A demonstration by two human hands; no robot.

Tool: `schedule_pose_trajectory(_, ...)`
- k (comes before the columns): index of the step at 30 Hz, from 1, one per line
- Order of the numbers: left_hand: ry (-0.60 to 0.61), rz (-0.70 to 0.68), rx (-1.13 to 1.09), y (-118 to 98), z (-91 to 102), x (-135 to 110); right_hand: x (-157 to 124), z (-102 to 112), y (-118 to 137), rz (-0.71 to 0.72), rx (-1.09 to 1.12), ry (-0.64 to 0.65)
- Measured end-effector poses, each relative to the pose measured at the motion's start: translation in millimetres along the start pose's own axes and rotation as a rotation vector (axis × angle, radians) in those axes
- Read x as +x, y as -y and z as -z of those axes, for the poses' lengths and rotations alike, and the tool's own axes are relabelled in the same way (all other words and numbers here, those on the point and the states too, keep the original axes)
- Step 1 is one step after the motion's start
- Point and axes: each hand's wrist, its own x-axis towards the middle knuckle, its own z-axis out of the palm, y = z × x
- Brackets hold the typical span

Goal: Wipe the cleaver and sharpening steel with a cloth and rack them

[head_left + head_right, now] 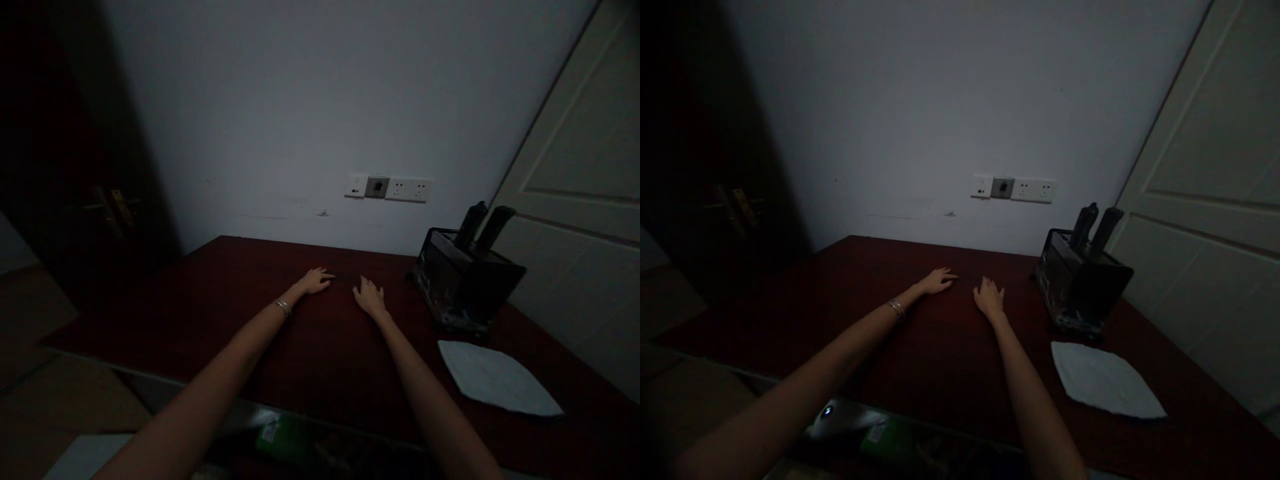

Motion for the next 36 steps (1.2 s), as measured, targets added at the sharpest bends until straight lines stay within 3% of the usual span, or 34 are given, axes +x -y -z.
schedule_pose_trajectory(10, -0.039, -0.025, 0.165, 7.1, -6.3, 2.9, 5.4, -5.5, -6.2, 0.046, -0.151, 0.043)
schedule_pose_trajectory(36, -0.112, 0.013, 0.16, 6.7, -5.9, -2.4, 4.7, -6.0, -4.8, 0.053, -0.179, 0.028)
